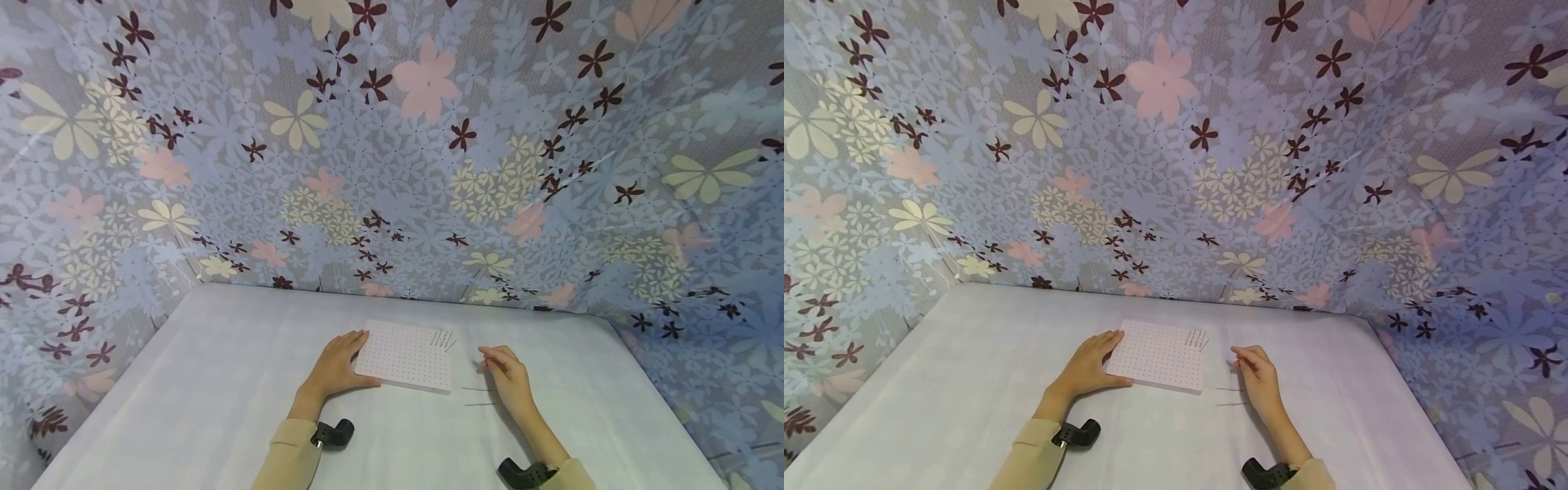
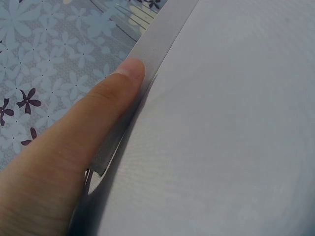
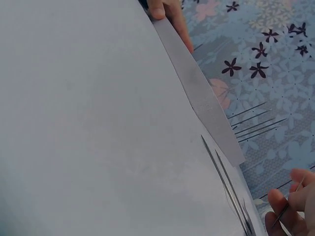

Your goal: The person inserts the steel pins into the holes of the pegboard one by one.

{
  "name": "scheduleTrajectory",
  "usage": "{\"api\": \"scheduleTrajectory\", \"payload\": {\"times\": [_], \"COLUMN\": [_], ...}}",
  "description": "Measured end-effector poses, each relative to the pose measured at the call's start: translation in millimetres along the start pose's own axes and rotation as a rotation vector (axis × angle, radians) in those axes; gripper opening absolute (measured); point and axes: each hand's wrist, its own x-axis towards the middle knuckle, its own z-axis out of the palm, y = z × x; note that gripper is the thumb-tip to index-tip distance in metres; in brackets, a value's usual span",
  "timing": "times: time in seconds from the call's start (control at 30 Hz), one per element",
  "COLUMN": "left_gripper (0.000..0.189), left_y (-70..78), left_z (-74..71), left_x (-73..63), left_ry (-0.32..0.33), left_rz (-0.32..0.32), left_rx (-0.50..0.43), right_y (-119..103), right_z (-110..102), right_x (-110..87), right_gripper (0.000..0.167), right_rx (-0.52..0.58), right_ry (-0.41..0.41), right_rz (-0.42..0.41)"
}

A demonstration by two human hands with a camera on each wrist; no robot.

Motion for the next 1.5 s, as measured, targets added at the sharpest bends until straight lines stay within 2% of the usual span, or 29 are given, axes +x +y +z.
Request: {"api": "scheduleTrajectory", "payload": {"times": [0.1, 0.2, 0.33, 0.43, 0.6, 0.83, 1.1, 1.5], "left_gripper": [0.105, 0.106, 0.106, 0.107, 0.107, 0.107, 0.107, 0.106], "left_y": [-0.1, -0.4, -1.9, -2.4, -2.7, -2.3, -1.0, 0.1], "left_z": [-0.6, -0.6, 0.3, 0.7, 1.9, 3.3, 2.5, 0.9], "left_x": [0.8, 1.8, 2.5, 2.3, 1.9, 1.6, 1.7, 1.4], "left_ry": [-0.004, -0.004, -0.004, -0.003, 0.0, -0.007, -0.014, -0.014], "left_rz": [-0.003, -0.011, -0.017, -0.018, -0.013, -0.023, -0.029, -0.025], "left_rx": [0.004, 0.004, 0.007, 0.001, -0.003, 0.006, 0.004, 0.003], "right_y": [8, -4, -14, -5, 5, 4, -1, -40], "right_z": [0, 1, 2, 4, 6, 10, 18, 31], "right_x": [1.0, 2.8, 5.2, 5.8, 5.2, 5.9, 9.8, 13.1], "right_gripper": [0.025, 0.024, 0.022, 0.021, 0.021, 0.019, 0.018, 0.013], "right_rx": [-0.019, -0.03, 0.009, 0.046, 0.085, 0.126, 0.093, 0.105], "right_ry": [0.007, 0.016, 0.039, 0.042, 0.044, 0.048, 0.065, 0.036], "right_rz": [0.029, 0.092, 0.146, 0.164, 0.177, 0.189, 0.209, 0.185]}}
